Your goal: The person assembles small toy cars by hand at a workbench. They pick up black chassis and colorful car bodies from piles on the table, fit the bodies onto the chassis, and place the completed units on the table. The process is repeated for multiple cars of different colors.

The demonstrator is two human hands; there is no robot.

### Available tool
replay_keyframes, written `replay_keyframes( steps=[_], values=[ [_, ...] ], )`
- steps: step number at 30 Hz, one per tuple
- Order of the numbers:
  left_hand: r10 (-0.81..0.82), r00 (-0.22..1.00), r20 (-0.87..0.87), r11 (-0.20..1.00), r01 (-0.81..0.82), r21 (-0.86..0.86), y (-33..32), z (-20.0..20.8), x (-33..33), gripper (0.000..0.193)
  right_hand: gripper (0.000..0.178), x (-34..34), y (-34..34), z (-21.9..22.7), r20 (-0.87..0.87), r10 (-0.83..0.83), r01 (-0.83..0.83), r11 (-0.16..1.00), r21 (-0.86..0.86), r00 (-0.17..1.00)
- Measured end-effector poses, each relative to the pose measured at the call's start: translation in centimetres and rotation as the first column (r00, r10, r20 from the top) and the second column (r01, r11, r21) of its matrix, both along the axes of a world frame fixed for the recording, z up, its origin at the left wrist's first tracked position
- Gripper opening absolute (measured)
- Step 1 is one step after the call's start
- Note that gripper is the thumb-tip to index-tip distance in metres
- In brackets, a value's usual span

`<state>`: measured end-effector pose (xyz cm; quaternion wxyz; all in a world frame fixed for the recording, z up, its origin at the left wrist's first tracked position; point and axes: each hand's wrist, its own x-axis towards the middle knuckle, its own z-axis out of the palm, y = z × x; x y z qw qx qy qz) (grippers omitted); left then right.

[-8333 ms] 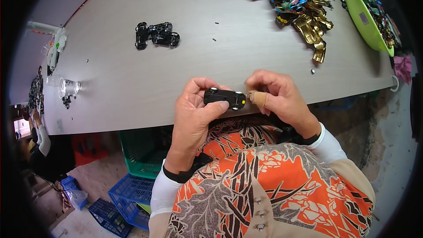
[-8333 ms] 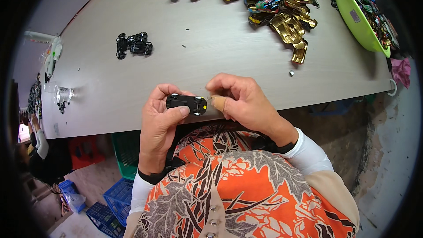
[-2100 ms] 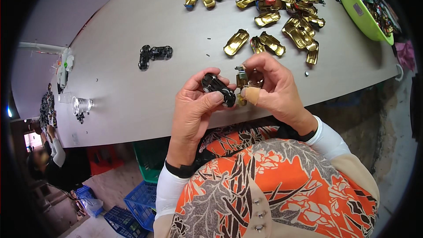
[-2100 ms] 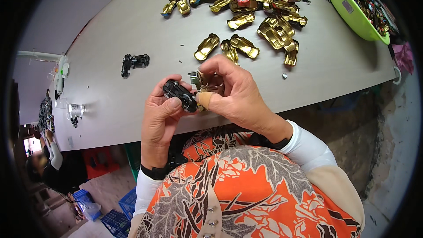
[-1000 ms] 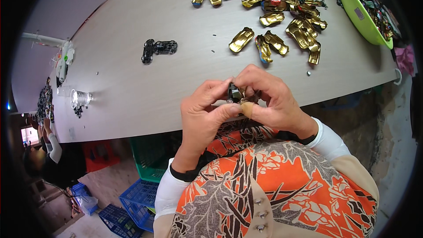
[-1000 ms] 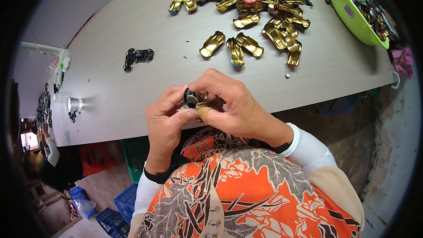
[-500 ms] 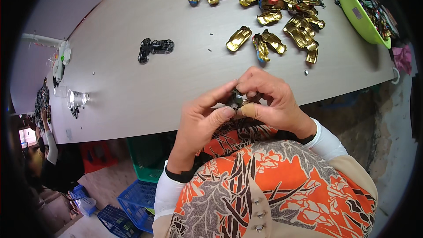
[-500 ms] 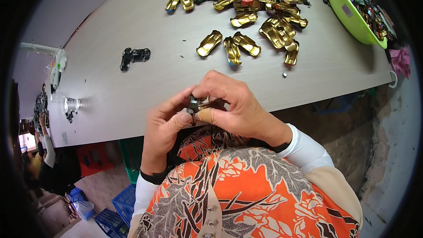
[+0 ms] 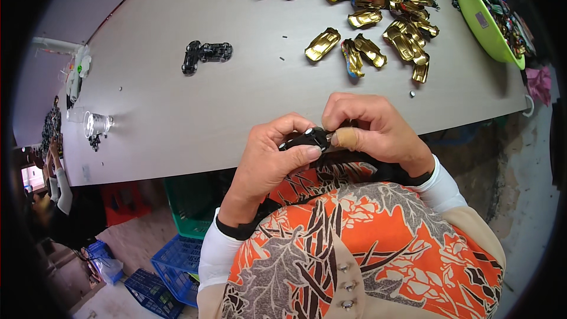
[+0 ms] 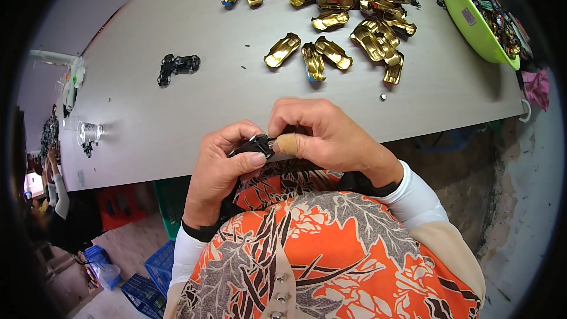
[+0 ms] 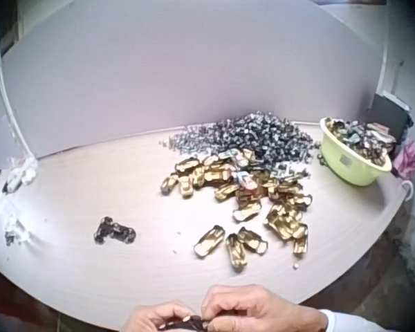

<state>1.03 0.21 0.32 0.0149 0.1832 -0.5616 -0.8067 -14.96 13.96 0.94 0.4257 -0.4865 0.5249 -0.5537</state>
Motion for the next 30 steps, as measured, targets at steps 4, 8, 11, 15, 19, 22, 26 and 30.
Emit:
replay_keyframes(
  steps=[4, 8, 11, 15, 19, 22, 26, 30],
  values=[
    [-0.019, 0.999, 0.043, 0.994, 0.023, -0.108, 0.5, 0.3, -0.1, 0.013, 0.008, 0.3, 0.0, -0.1, -0.076, -0.006, 0.013, 0.996, 0.092, 0.997],
    [0.022, 0.994, 0.107, 0.973, 0.003, -0.23, 1.3, -0.1, -0.1, 0.01, 0.009, 1.5, -0.3, -0.6, -0.269, -0.111, 0.14, 0.986, 0.092, 0.957],
    [0.049, 0.989, 0.138, 0.957, -0.007, -0.29, 1.6, -0.5, -0.2, 0.011, 0.009, 2.0, -0.3, -1.3, -0.331, -0.175, 0.205, 0.977, 0.057, 0.927],
    [0.06, 0.993, 0.104, 0.959, -0.029, -0.282, 1.2, -1.2, -0.2, 0.015, 0.008, 1.7, -0.4, -2.2, -0.27, -0.212, 0.227, 0.974, 0.026, 0.939],
    [0.194, 0.975, 0.111, 0.976, -0.204, 0.081, 0.8, 0.3, -0.4, 0.023, 0.007, 1.5, 0.0, -0.9, 0.189, -0.222, 0.164, 0.945, 0.282, 0.957],
    [0.314, 0.945, 0.095, 0.929, -0.326, 0.177, 0.4, -0.7, -0.3, 0.034, 0.01, 1.3, 0.1, -1.2, 0.296, -0.2, 0.1, 0.941, 0.323, 0.934],
    [0.354, 0.935, 0.033, 0.888, -0.347, 0.302, -0.2, -2.1, 0.2, 0.035, 0.01, 1.1, 0.2, -1.1, 0.337, -0.217, 0.118, 0.95, 0.29, 0.916],
    [0.379, 0.925, 0.021, 0.877, -0.366, 0.31, 0.2, -1.5, 0.0, 0.029, 0.007, 1.1, 0.0, -1.5, 0.293, -0.205, 0.169, 0.975, 0.143, 0.934]
  ],
)
